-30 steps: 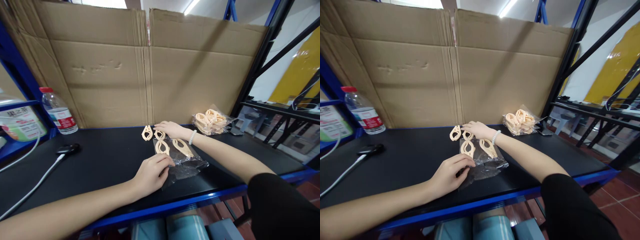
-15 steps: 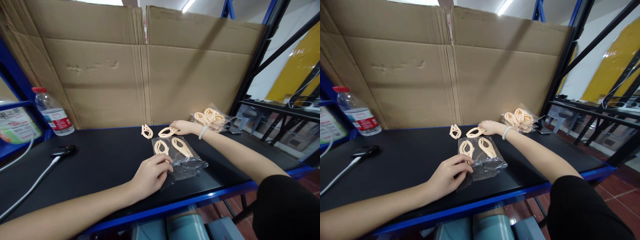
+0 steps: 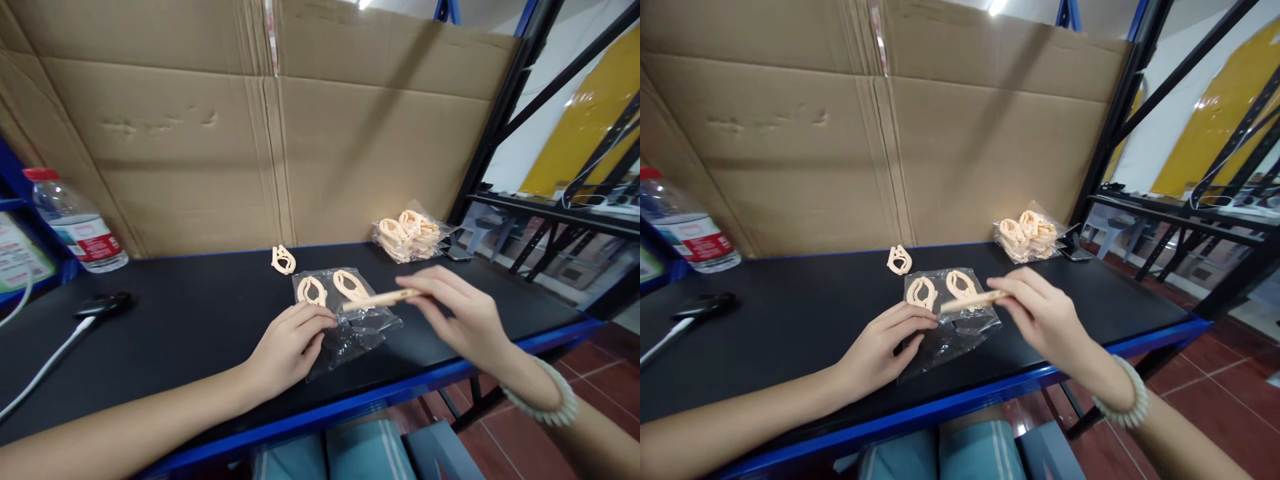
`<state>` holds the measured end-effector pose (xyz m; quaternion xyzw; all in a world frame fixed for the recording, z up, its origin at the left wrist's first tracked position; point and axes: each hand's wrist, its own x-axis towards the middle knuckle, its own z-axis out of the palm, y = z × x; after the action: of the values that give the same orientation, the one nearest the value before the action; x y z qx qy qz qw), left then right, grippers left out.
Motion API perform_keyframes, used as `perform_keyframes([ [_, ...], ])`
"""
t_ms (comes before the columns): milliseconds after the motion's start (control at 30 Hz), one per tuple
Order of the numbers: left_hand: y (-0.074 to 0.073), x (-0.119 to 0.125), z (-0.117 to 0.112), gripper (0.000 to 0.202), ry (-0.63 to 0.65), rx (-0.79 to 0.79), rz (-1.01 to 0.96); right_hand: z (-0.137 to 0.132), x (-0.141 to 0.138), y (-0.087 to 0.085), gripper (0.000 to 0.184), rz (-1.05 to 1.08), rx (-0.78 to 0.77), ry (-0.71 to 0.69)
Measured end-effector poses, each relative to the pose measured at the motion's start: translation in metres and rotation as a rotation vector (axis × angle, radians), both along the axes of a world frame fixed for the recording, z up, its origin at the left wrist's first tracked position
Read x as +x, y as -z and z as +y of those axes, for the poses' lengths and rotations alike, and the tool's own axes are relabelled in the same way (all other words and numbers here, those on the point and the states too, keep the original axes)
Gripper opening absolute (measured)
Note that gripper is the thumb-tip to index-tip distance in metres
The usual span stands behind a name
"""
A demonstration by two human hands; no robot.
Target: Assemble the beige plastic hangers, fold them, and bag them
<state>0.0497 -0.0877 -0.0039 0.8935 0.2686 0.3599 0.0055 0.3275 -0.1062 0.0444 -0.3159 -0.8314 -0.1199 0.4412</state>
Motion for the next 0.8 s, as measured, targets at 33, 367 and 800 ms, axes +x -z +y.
perform_keyframes([
  [33, 0.0, 0.0, 0.0, 0.03, 0.002, -0.004, -0.015, -0.014, -0.004, 0.004, 0.025, 0.028, 0.025, -0.031],
  [367, -0.002, -0.001, -0.002, 0.033, -0.039, 0.01, -0.054, -0.014, -0.031, 0.023, 0.021, -0.33, 0.357, 0.036],
  [800, 0.001, -0.001, -0.001, 0.034, -0.004, -0.043, 0.025, 0.017, -0.055, 0.019, 0.01, -0.514, 0.11, 0.387],
])
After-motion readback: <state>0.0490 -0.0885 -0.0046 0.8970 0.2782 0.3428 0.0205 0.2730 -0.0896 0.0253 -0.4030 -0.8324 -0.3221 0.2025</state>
